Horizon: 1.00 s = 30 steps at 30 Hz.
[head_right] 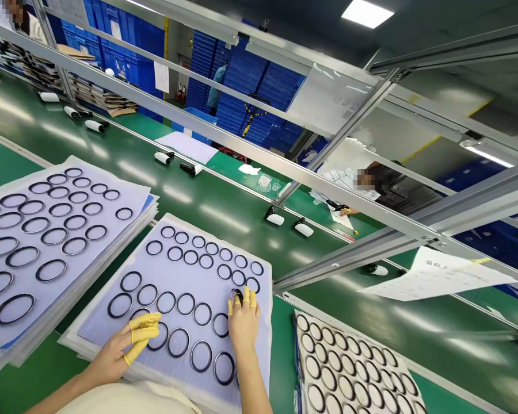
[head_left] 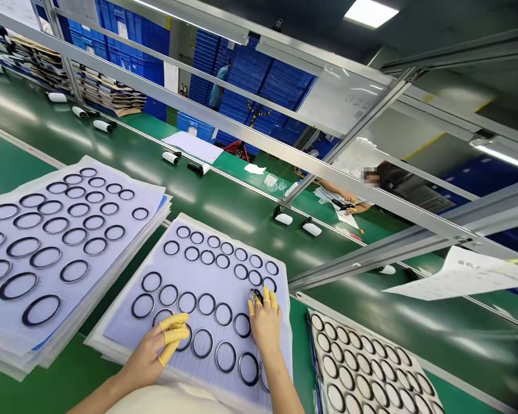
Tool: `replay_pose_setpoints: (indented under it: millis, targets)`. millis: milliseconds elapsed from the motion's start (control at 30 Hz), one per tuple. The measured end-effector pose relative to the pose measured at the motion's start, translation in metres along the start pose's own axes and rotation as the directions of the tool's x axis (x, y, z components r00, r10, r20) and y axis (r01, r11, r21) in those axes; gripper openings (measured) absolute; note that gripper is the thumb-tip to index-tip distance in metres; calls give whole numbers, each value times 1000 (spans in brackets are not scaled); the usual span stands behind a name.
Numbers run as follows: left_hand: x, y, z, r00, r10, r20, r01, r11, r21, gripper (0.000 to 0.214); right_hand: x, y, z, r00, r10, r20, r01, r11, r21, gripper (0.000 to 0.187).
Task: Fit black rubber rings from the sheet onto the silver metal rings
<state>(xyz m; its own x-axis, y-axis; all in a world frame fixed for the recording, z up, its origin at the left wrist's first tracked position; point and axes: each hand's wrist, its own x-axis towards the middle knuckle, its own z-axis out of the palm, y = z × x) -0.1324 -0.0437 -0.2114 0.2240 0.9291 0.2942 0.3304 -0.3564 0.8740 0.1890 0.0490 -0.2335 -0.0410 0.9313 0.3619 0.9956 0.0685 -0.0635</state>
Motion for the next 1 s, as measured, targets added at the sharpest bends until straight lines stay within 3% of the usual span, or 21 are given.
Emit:
replay_pose_setpoints:
  millis: [300,567,767,867,1000]
  targets:
    - [-15,-2,4,999,-25,-26,25,1000,13,28,22,-40,2,990,-138,43,141,987,-81,40]
    - [-21,5,6,996,-49,-74,52,998,41,28,39,-72,-3,968,-231,97,233,972,-14,34]
    - [-15,13,8,999,-5,-44,9,995,96,28,59,-103,10,944,-313,102,302,946,117,27]
    - [-8,19,6,1000,9,-19,-6,991,137,29,55,-96,13,951,-301,67,286,943,171,30]
    - [2,20,-7,995,-87,-44,95,965,243,29,28,-39,5,983,-180,-20,181,965,191,37]
